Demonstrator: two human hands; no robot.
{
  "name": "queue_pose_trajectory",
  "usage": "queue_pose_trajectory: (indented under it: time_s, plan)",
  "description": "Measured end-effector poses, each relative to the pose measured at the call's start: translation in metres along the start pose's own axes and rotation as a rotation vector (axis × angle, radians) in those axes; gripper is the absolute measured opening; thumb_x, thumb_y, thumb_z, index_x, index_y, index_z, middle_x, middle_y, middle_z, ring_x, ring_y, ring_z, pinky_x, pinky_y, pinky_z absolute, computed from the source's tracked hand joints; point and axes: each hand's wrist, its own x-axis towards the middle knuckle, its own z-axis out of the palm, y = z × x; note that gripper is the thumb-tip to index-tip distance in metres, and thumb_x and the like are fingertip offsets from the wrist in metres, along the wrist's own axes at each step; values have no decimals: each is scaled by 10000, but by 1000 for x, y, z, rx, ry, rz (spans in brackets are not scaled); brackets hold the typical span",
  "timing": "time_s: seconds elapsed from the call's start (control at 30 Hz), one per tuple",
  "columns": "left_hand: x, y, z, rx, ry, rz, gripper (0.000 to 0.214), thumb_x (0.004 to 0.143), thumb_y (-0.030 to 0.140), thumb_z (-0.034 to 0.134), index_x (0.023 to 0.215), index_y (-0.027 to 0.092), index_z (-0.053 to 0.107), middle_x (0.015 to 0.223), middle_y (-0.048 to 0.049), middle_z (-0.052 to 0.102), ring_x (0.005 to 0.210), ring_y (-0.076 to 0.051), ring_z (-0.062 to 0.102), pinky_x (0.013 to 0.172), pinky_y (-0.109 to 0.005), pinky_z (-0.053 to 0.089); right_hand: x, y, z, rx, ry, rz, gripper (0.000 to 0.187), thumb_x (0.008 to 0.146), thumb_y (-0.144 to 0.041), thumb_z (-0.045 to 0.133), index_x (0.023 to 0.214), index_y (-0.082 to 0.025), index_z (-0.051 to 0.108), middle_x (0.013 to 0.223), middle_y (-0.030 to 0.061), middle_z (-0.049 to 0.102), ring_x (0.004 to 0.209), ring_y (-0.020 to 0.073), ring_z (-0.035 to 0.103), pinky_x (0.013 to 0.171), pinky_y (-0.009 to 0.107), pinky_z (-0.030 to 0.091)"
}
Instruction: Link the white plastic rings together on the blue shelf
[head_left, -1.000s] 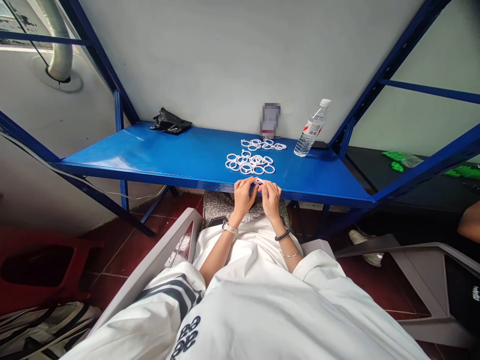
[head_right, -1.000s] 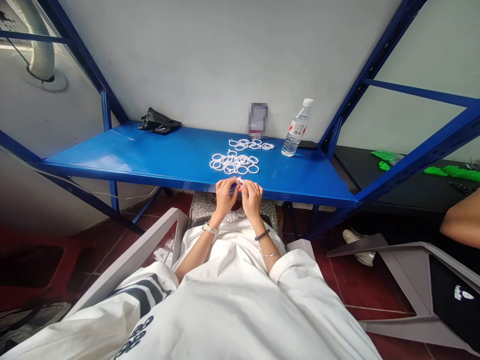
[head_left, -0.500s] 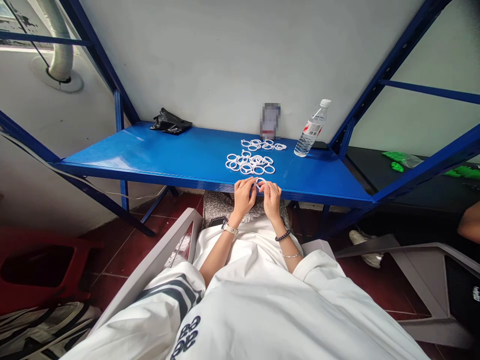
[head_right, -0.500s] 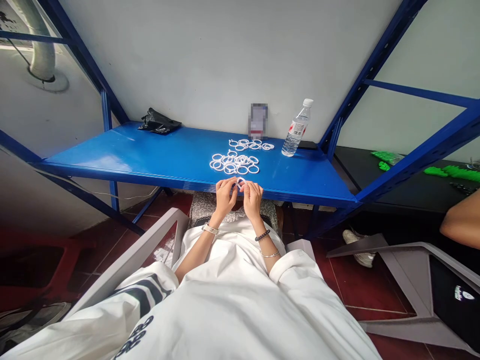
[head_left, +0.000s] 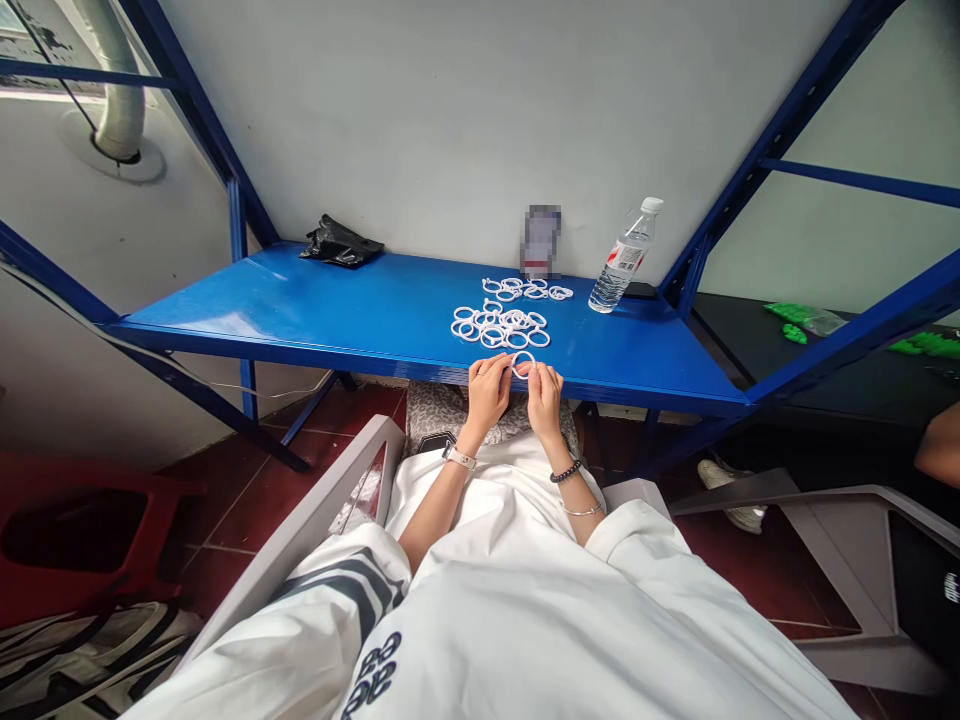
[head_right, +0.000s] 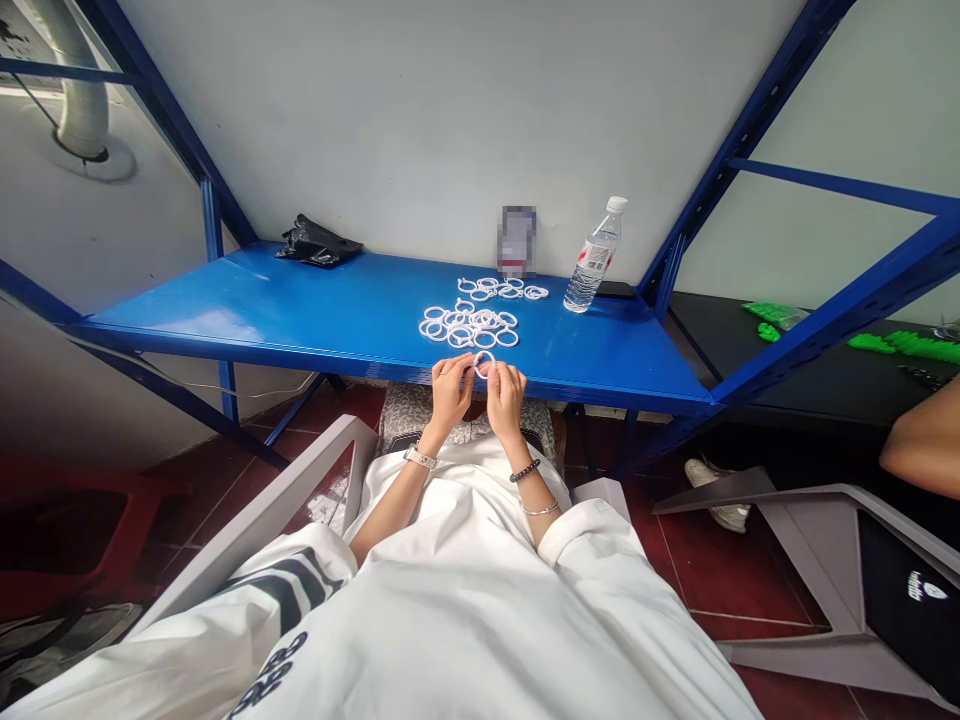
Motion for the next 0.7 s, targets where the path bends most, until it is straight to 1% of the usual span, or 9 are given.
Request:
queue_pose_trajectory:
  time_s: [0.27, 0.5, 0.7]
  plan:
    - [0, 0, -1, -13, -33, -17, 348, 1100, 306, 365, 1245, 200, 663, 1194, -135, 763, 1137, -247, 713, 1014, -425, 439, -1, 2, 0, -14, -17, 4, 502, 1120, -489, 241, 942, -248, 642, 1030, 90, 748, 987, 240, 661, 966, 421, 442]
    - [-1, -1, 2, 17, 7, -1, 346, 1099, 317, 372, 1232, 186, 663, 1173, -146, 766, 1093, -247, 720, 991, -426, 449, 0, 4, 1, -8, 2, -14, 504, 1117, -486, 250, 950, -234, 653, 1003, 104, 748, 959, 251, 664, 938, 433, 446]
    - [0, -1, 2, 2, 17, -4, 348, 1101, 324, 375, 1234, 190, 667, 1166, -147, 769, 1095, -249, 723, 994, -426, 452, 0, 4, 0, -16, -17, -8, 505, 1117, -480, 255, 964, -240, 672, 1025, 100, 747, 970, 249, 658, 946, 427, 447]
